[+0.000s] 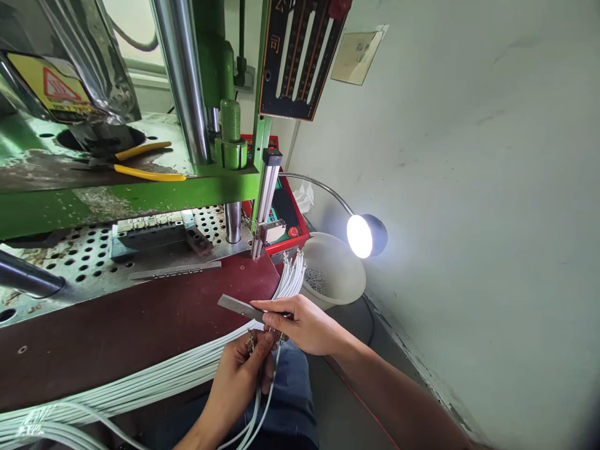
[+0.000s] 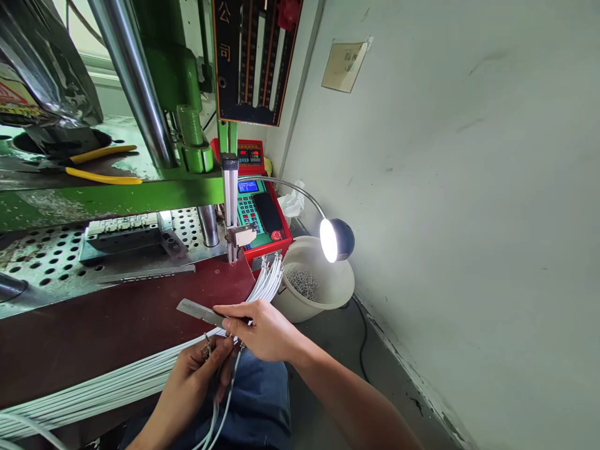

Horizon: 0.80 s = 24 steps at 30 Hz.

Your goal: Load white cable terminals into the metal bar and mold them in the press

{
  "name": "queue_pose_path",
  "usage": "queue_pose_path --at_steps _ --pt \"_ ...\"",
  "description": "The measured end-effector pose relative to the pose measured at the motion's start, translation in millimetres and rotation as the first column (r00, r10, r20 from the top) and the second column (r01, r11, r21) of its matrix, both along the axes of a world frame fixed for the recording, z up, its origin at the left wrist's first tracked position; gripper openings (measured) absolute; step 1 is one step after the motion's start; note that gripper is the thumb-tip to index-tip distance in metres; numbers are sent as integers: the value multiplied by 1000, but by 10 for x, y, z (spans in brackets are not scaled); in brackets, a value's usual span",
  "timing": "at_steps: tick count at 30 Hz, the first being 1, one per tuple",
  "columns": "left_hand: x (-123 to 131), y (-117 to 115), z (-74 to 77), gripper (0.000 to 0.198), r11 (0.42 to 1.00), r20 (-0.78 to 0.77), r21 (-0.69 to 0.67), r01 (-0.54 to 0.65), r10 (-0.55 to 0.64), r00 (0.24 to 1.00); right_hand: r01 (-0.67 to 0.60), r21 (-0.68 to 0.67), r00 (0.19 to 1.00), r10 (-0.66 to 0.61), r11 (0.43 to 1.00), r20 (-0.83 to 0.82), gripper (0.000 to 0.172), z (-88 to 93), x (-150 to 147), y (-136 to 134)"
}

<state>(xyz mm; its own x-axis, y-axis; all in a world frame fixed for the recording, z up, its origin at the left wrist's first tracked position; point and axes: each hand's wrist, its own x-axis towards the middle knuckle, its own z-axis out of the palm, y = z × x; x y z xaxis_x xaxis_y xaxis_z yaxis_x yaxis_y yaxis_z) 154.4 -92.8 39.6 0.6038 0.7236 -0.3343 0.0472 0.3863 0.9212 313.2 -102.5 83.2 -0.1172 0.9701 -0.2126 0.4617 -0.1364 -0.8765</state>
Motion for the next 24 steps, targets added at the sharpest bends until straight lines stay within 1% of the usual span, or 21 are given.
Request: queue_pose_path --at_steps 2,5,7,12,14,17,19,21,24 --pt "-19 11 9 45 1000 4 15 8 -8 1000 -9 -32 1000 9 999 5 39 0 37 0" --pt "-63 42 -5 35 994 1 39 -106 106 994 -2 -64 1000 0 998 -28 40 -24 115 1" --pt "-86 57 -31 32 988 17 29 -154 154 988 10 -68 999 -13 998 -46 42 -47 162 -1" --pt "-97 46 -78 33 970 185 -130 -203 225 957 22 -71 998 -27 997 -62 44 -45 208 -11" --pt "-98 37 -84 30 971 230 -146 -190 220 948 14 -70 998 -18 997 -62 43 -19 205 -11" --pt "-102 42 -99 24 984 261 -127 -122 152 953 13 -74 997 -18 997 -69 42 14 198 -9" --pt "-103 56 -111 23 985 273 -148 -88 126 954 12 -80 997 -18 997 -71 42 23 194 -10" --pt "-101 72 -117 23 973 290 -215 -79 140 947 8 -84 998 -14 996 -68 42 23 189 -13" --pt "-101 87 -104 27 938 306 -340 -64 175 936 5 -88 998 -10 996 -55 42 14 181 -13"
